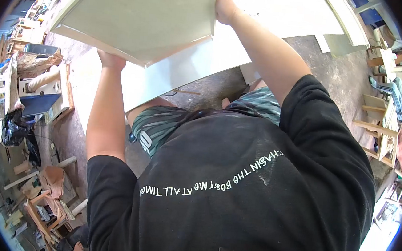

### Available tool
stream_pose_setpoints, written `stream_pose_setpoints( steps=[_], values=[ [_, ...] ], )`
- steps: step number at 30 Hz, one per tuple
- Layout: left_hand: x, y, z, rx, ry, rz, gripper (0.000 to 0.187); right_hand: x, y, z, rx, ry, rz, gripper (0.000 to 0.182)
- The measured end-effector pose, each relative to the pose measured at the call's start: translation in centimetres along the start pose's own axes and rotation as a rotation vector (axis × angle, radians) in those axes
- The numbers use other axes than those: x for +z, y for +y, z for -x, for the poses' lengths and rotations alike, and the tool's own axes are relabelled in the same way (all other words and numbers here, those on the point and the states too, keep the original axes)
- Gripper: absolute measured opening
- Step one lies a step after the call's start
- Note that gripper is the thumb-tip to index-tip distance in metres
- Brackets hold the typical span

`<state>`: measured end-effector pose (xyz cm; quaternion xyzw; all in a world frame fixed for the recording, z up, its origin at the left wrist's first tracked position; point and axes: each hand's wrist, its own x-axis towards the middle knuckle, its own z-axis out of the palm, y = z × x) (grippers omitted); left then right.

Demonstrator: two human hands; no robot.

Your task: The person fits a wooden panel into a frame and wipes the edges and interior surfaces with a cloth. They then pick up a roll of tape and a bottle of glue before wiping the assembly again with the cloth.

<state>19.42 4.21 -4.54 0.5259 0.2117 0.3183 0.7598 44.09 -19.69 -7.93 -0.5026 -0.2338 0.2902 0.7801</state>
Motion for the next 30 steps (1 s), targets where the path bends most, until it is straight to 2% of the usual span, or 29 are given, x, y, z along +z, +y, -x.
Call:
stream_pose_setpoints(
  steps=[2, 5, 8, 11, 17, 20, 23, 26, 28, 30],
  values=[
    [0.0, 0.0, 0.4, -0.043, 0.022, 0.082, 0.050, 2.5, -2.4, 2.0, 0.079, 0.038, -0.019, 0.062],
    [-0.5, 0.0, 0.1, -0.039, 0.062, 0.059, 0.049, 1.8, -1.7, 1.3, 0.076, 0.015, -0.041, 0.056],
    [1.2, 2.0, 0.9, 0.123, 0.031, 0.114, 0.048, 1.6, -1.2, 0.7, -0.025, -0.010, -0.023, 0.055],
    [2.7, 4.6, 1.4, 0.296, -0.112, 0.036, 0.055, -0.3, -0.5, -1.2, -0.085, 0.069, 0.078, 0.054],
    [5.7, 8.5, 3.3, 0.189, 0.104, 0.097, 0.084, 3.3, -5.8, -0.6, -0.126, -0.100, -0.222, 0.053],
    [4.7, 8.3, 3.0, 0.190, 0.063, 0.156, 0.093, 3.4, -6.1, -0.8, -0.080, -0.118, -0.270, 0.051],
    [2.4, 6.9, 2.9, 0.220, 0.058, 0.245, 0.077, 3.4, -5.1, -1.1, -0.116, -0.080, -0.264, 0.049],
    [-2.3, 5.2, 1.5, 0.393, -0.101, -0.267, 0.052, 3.1, -3.4, -1.5, -0.087, -0.113, -0.295, 0.048],
    [1.5, 7.8, 4.8, 0.403, 0.016, -0.309, 0.038, 4.3, -4.1, -0.9, -0.067, -0.075, -0.190, 0.051],
    [0.9, 8.4, 5.2, 0.390, 0.048, -0.363, 0.041, 5.0, -4.3, -1.0, 0.098, 0.007, -0.144, 0.052]
  ],
)
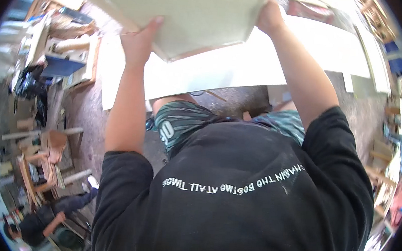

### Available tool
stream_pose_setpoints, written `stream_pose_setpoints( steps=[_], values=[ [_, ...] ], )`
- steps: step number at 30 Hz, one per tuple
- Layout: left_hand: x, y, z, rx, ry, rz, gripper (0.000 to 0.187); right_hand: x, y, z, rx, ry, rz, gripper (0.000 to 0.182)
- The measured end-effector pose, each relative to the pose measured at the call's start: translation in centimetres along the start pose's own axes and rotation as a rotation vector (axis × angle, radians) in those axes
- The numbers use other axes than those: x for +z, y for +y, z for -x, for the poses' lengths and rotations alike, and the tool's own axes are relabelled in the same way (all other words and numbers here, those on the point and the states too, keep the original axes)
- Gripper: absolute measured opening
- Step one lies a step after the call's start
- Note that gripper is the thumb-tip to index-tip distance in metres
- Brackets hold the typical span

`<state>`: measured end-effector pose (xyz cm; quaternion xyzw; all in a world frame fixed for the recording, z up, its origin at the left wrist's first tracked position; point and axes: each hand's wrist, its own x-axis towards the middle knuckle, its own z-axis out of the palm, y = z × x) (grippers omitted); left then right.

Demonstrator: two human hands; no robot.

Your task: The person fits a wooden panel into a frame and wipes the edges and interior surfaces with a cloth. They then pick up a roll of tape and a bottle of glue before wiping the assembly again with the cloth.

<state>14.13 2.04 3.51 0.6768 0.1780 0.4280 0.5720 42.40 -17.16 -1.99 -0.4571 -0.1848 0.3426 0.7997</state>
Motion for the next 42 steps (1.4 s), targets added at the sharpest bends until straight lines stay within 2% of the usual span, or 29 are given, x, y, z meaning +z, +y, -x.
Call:
stream_pose_setpoints(
  steps=[3, 6, 9, 10, 12, 13, 14, 15, 16, 17, 18, 19, 20, 22, 23, 26, 29, 32, 35, 38, 39, 40, 41, 42],
  values=[
    [-2.1, -0.2, 0.3, -0.015, 0.078, 0.109, 0.044, 5.1, -0.8, 1.5, -0.055, 0.085, -0.060, 0.053],
    [-5.7, 0.1, 0.6, -0.090, 0.210, 0.077, 0.052, 7.5, -1.2, 0.8, 0.070, -0.158, -0.248, 0.052],
    [-10.1, 0.1, 1.0, 0.002, 0.318, 0.284, 0.056, 9.7, -1.1, -0.4, -0.104, -0.225, -0.050, 0.052],
    [-12.3, -0.4, 1.2, -0.049, 0.419, 0.287, 0.058, 10.0, -0.6, -0.8, -0.141, -0.153, 0.073, 0.049],
    [-15.2, 0.8, 1.9, 0.035, 0.516, 0.246, 0.060, 10.5, 2.0, -1.7, -0.215, -0.025, 0.317, 0.048],
    [-17.4, 1.2, 2.6, 0.013, 0.554, 0.321, 0.060, 11.1, 3.8, -2.0, -0.189, 0.041, 0.391, 0.044],
    [-20.1, 1.6, 3.3, -0.004, 0.591, 0.396, 0.061, 12.5, 5.9, -1.5, -0.202, 0.070, 0.603, 0.040],
    [-22.4, 1.9, 4.1, -0.019, 0.627, 0.472, 0.062, 12.1, 8.6, -2.5, -0.196, -0.106, 0.791, 0.033],
    [-24.2, 2.4, 4.4, -0.050, 0.770, 0.495, 0.063, 17.0, 8.5, 0.0, -0.141, -0.087, 1.018, 0.027],
    [-26.0, 2.8, 4.9, -0.082, 0.914, 0.519, 0.064, 20.0, 9.4, 0.7, -0.056, -0.246, 1.095, 0.024],
    [-28.3, 2.6, 5.8, -0.031, 0.976, 0.520, 0.064, 21.9, 12.4, -0.1, -0.208, -0.436, 1.113, 0.026],
    [-30.3, 2.4, 7.0, 0.019, 1.039, 0.519, 0.064, 24.0, 14.9, -0.7, -0.166, -0.506, 1.218, 0.028],
    [-31.8, 2.5, 8.3, 0.046, 1.092, 0.506, 0.065, 26.4, 17.5, -1.6, -0.263, -0.630, 1.361, 0.030],
    [-34.9, 2.0, 11.2, 0.087, 1.182, 0.450, 0.065, 32.1, 22.2, -3.2, -0.349, -0.864, 1.381, 0.035],
    [-35.9, 1.9, 12.5, 0.093, 1.251, 0.435, 0.065, 35.2, 23.9, -3.4, -0.335, -0.908, 1.430, 0.036],
    [-36.5, 2.5, 14.7, 0.066, 1.434, 0.371, 0.064, 41.3, 31.3, -8.0, -0.399, -0.981, 1.831, 0.042],
    [-37.6, 1.5, 16.8, 0.032, 1.520, 0.329, 0.063, 43.5, 34.9, -11.4, -0.397, -0.866, 2.106, 0.053],
    [-39.0, 0.3, 18.6, 0.062, 1.516, 0.353, 0.062, 43.5, 38.8, -14.2, -0.544, -0.731, 2.133, 0.051],
    [-40.2, -0.8, 19.7, 0.089, 1.516, 0.392, 0.061, 43.7, 40.4, -15.0, -0.551, -0.896, 2.146, 0.047],
    [-40.6, -1.0, 19.3, 0.135, 1.538, 0.401, 0.059, 44.3, 40.3, -12.8, -0.302, -0.990, 1.913, 0.044],
    [-40.5, -1.0, 18.8, 0.153, 1.562, 0.397, 0.059, 44.0, 41.3, -11.2, -0.357, -0.979, 1.839, 0.043],
    [-40.2, -1.1, 18.5, 0.172, 1.583, 0.394, 0.058, 43.8, 42.3, -9.6, -0.393, -1.186, 1.912, 0.045],
    [-40.3, -1.3, 18.4, 0.186, 1.550, 0.385, 0.058, 44.0, 40.9, -5.7, -0.329, -1.157, 1.783, 0.045],
    [-40.4, -1.5, 18.4, 0.203, 1.518, 0.377, 0.058, 44.3, 41.0, -2.5, -0.272, -1.209, 1.794, 0.047]
  ],
)
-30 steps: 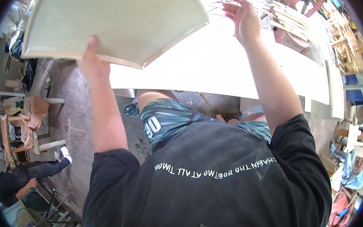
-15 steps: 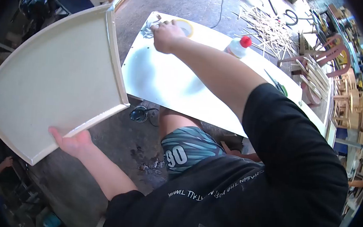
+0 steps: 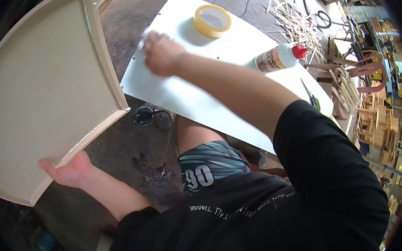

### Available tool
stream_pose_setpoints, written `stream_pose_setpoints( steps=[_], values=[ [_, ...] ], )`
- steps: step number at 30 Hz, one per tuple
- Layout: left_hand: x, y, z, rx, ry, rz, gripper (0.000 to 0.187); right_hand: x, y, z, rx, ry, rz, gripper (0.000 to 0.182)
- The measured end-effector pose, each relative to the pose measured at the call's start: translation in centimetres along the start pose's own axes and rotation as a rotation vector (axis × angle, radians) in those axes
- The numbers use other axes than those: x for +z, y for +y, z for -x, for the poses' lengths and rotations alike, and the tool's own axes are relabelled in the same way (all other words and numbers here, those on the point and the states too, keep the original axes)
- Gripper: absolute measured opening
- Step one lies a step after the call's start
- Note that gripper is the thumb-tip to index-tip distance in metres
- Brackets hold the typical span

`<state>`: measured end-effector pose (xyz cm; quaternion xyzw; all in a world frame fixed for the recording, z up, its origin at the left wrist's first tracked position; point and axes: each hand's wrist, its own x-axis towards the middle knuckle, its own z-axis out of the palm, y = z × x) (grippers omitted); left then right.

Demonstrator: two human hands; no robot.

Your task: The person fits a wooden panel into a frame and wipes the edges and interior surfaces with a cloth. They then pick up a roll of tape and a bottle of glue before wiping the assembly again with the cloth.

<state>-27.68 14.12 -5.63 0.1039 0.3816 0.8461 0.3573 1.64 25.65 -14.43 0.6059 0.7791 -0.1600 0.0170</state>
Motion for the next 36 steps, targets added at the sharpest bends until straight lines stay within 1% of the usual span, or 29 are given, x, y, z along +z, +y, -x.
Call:
stream_pose_setpoints(
  steps=[1, 2, 3, 4, 5, 6, 7, 8, 9, 10, 12, 14, 15, 16, 17, 18, 19, 21, 22, 23, 24, 26, 27, 29, 30, 32, 34, 35, 36],
  values=[
    [0.0, -0.1, 0.1, 0.007, -0.035, 0.002, 0.058, 2.8, -1.1, 0.9, -0.192, 0.120, 0.091, 0.048],
    [0.4, -0.1, 0.3, -0.015, -0.018, 0.025, 0.058, 4.2, -1.9, 2.7, -0.284, 0.293, 0.158, 0.048],
    [0.9, -0.2, 0.5, -0.035, 0.001, 0.048, 0.058, 4.8, -1.9, 3.5, -0.386, 0.327, 0.263, 0.044],
    [1.2, 0.0, 0.5, -0.048, 0.021, 0.068, 0.057, 5.4, -1.1, 4.7, -0.539, 0.371, 0.337, 0.042],
    [1.1, -0.1, 0.4, -0.017, -0.005, 0.048, 0.058, 5.7, -0.6, 5.9, -0.519, 0.332, 0.201, 0.040],
    [0.7, 0.0, 0.2, 0.010, -0.028, 0.019, 0.059, 5.7, -0.7, 7.5, -0.497, 0.286, 0.058, 0.038],
    [0.5, 0.1, 0.0, 0.029, -0.054, -0.016, 0.059, 5.8, -0.9, 8.9, -0.442, 0.129, -0.008, 0.038],
    [0.1, 0.5, -0.3, 0.037, -0.048, -0.031, 0.060, 4.4, -1.1, 10.8, -0.367, -0.026, -0.075, 0.037],
    [-0.3, 0.7, -0.7, 0.008, -0.054, -0.041, 0.061, 3.2, -0.4, 13.1, -0.252, -0.181, -0.142, 0.037],
    [-0.4, 0.3, -0.4, -0.037, -0.063, -0.052, 0.062, 2.9, 0.7, 15.2, -0.254, -0.202, -0.077, 0.036],
    [0.7, 0.1, 1.0, -0.056, -0.006, -0.062, 0.063, 5.4, 5.4, 18.8, -0.212, 0.221, -0.133, 0.031],
    [1.3, -0.2, 1.0, -0.108, -0.023, -0.035, 0.063, 5.7, 8.9, 21.5, 0.016, 0.300, -0.013, 0.029],
    [1.1, 0.1, 2.0, -0.124, -0.027, -0.029, 0.063, 3.4, 9.6, 24.7, 0.171, 0.196, -0.254, 0.029],
    [1.6, 0.2, 2.3, -0.151, -0.043, -0.037, 0.063, 7.0, 12.1, 26.4, 0.172, 0.449, -0.182, 0.030],
    [2.3, 0.3, 2.7, -0.176, -0.057, -0.049, 0.062, 7.3, 12.7, 29.4, 0.256, 0.443, -0.186, 0.030],
    [2.6, 0.2, 3.3, -0.202, -0.067, -0.060, 0.062, 6.6, 12.8, 33.3, 0.296, 0.387, -0.225, 0.033],
    [2.8, 0.2, 3.7, -0.213, -0.109, -0.058, 0.060, 7.6, 14.0, 37.1, 0.321, 0.345, -0.197, 0.034],
    [3.4, 0.3, 4.8, -0.239, -0.191, -0.060, 0.058, 6.3, 15.2, 44.0, 0.527, 0.237, -0.124, 0.036],
    [4.0, 0.4, 5.8, -0.214, -0.186, -0.081, 0.058, 6.9, 16.8, 47.1, 0.592, 0.252, -0.054, 0.035],
    [4.9, 0.4, 7.0, -0.192, -0.188, -0.102, 0.057, 6.1, 17.7, 49.3, 0.681, 0.181, -0.001, 0.034],
    [5.6, 0.6, 8.3, -0.172, -0.190, -0.124, 0.057, 6.0, 18.6, 51.0, 0.824, 0.244, -0.034, 0.030],
    [7.3, 1.5, 11.8, -0.205, -0.169, -0.117, 0.056, 5.5, 20.3, 54.1, 1.031, 0.253, -0.086, 0.029],
    [7.8, 2.0, 13.2, -0.215, -0.154, -0.120, 0.056, 5.2, 20.5, 55.7, 1.071, 0.332, -0.100, 0.029],
    [7.3, 2.5, 13.2, -0.271, -0.206, -0.121, 0.056, 5.0, 20.9, 57.6, 1.122, 0.488, -0.126, 0.029],
    [7.5, 3.0, 13.8, -0.295, -0.236, -0.119, 0.057, 6.1, 20.7, 58.1, 1.151, 0.567, -0.182, 0.031],
    [8.0, 3.7, 15.6, -0.242, -0.281, -0.157, 0.057, 10.3, 19.8, 57.3, 1.209, 0.728, -0.289, 0.036],
    [8.1, 4.2, 17.7, -0.229, -0.301, -0.182, 0.057, 14.2, 19.0, 54.3, 0.974, 0.890, -0.263, 0.034],
    [8.1, 4.5, 18.5, -0.237, -0.307, -0.191, 0.057, 10.0, 15.7, 52.5, 0.927, 0.850, -0.555, 0.034],
    [8.2, 4.9, 19.2, -0.246, -0.315, -0.199, 0.057, 10.3, 15.9, 50.6, 0.769, 0.839, -0.661, 0.031]
  ],
)
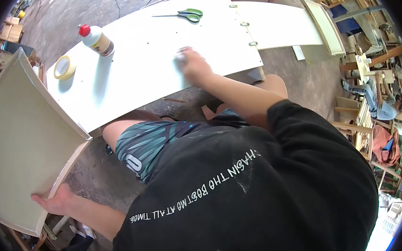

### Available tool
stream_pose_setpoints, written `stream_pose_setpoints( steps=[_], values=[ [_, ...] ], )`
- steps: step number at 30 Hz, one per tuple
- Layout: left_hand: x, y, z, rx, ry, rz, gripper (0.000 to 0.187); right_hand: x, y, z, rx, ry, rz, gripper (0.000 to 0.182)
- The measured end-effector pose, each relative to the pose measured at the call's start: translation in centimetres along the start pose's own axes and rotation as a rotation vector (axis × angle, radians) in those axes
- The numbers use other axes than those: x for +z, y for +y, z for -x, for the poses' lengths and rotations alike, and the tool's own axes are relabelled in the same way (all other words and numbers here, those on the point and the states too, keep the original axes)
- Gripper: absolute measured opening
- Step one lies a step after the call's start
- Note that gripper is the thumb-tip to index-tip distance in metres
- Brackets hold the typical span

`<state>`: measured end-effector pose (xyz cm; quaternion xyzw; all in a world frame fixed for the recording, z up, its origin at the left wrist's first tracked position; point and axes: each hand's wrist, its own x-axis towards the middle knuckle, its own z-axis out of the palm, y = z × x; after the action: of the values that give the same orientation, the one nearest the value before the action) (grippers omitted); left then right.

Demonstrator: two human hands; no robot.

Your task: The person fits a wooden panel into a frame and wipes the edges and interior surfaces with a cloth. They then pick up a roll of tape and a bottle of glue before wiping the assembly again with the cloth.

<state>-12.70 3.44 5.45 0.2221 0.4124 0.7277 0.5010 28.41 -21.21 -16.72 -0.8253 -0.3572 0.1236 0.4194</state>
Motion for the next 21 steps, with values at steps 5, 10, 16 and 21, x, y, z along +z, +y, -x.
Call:
stream_pose_setpoints(
  steps=[5, 10, 16, 21],
  values=[
    [1.3, 0.2, 1.7, -0.075, -0.094, 0.050, 0.057, 1.2, -6.7, -2.2, -0.112, -0.418, 0.116, 0.034],
    [0.9, 0.1, 1.7, 0.002, -0.065, -0.032, 0.057, -6.3, 0.8, -1.7, 0.031, 0.123, 0.182, 0.033],
    [0.9, -1.3, 0.4, -0.134, -0.046, -0.041, 0.057, -0.2, 1.2, -2.3, 0.095, 0.104, 0.341, 0.043],
    [1.1, -1.8, -1.1, -0.072, -0.084, -0.112, 0.057, 9.8, -6.4, -4.2, -0.210, -0.287, 0.233, 0.044]
  ],
)
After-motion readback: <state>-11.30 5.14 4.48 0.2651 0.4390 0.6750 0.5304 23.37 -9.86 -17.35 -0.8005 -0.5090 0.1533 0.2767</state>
